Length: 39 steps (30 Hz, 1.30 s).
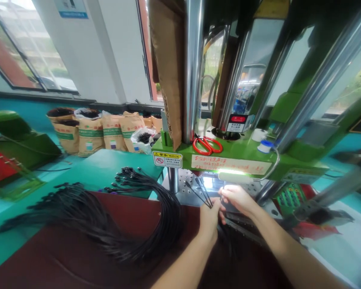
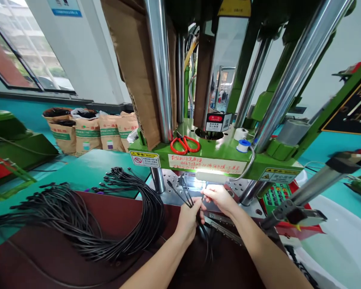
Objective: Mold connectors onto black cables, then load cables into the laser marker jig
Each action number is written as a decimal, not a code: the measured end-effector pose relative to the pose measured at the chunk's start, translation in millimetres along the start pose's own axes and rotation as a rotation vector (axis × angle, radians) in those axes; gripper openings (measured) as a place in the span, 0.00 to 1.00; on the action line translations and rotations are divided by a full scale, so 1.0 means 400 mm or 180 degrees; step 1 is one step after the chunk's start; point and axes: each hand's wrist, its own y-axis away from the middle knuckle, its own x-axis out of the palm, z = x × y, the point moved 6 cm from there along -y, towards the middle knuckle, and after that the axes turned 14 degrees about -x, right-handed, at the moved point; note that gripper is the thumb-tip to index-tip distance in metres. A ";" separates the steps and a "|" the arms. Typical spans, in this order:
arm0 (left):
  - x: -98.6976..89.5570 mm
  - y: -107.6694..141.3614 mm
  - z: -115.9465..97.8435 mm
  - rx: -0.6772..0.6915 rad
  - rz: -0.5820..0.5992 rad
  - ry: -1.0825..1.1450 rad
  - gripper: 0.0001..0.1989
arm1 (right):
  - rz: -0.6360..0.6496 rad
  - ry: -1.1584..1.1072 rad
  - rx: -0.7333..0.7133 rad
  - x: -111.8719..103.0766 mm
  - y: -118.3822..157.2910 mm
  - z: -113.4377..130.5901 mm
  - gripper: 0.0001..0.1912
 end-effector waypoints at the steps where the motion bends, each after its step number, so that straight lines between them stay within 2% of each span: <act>1: 0.003 0.001 0.002 -0.0037 0.0039 0.0007 0.14 | 0.0007 -0.0069 0.0017 -0.002 0.000 -0.004 0.14; 4: 0.011 0.008 0.005 -0.0164 0.0159 0.0027 0.15 | 0.0018 -0.0216 0.0008 -0.004 -0.002 -0.008 0.14; 7: 0.029 0.029 0.003 -0.0373 0.0473 0.0187 0.18 | 0.0008 -0.0335 0.0028 0.002 0.002 -0.001 0.12; 10: 0.055 0.061 0.011 -0.0779 0.0849 0.0264 0.20 | 0.0045 -0.0541 0.0458 0.023 0.019 -0.004 0.14; 13: 0.065 0.083 0.022 -0.0999 0.0994 0.0185 0.21 | 0.0155 -0.0509 0.0750 0.048 0.035 0.000 0.18; 22: 0.051 0.072 0.042 -0.0961 0.0975 0.0278 0.21 | -0.0053 -0.0081 0.0668 0.051 0.029 0.024 0.13; 27: 0.035 0.078 0.026 -0.0835 0.0492 0.0527 0.23 | -0.0348 -0.0256 0.0336 0.040 0.027 0.038 0.16; 29: 0.034 0.083 0.023 -0.0869 0.0434 0.0545 0.23 | -0.0435 -0.0255 0.0327 0.039 0.030 0.033 0.15; 34: 0.041 0.088 0.028 -0.0951 0.0655 0.0575 0.19 | -0.0558 -0.0180 0.0469 0.042 0.035 0.014 0.13; 39: 0.041 0.085 0.036 -0.0885 0.0839 0.0608 0.19 | -0.0398 -0.0178 0.0428 0.049 0.029 0.012 0.13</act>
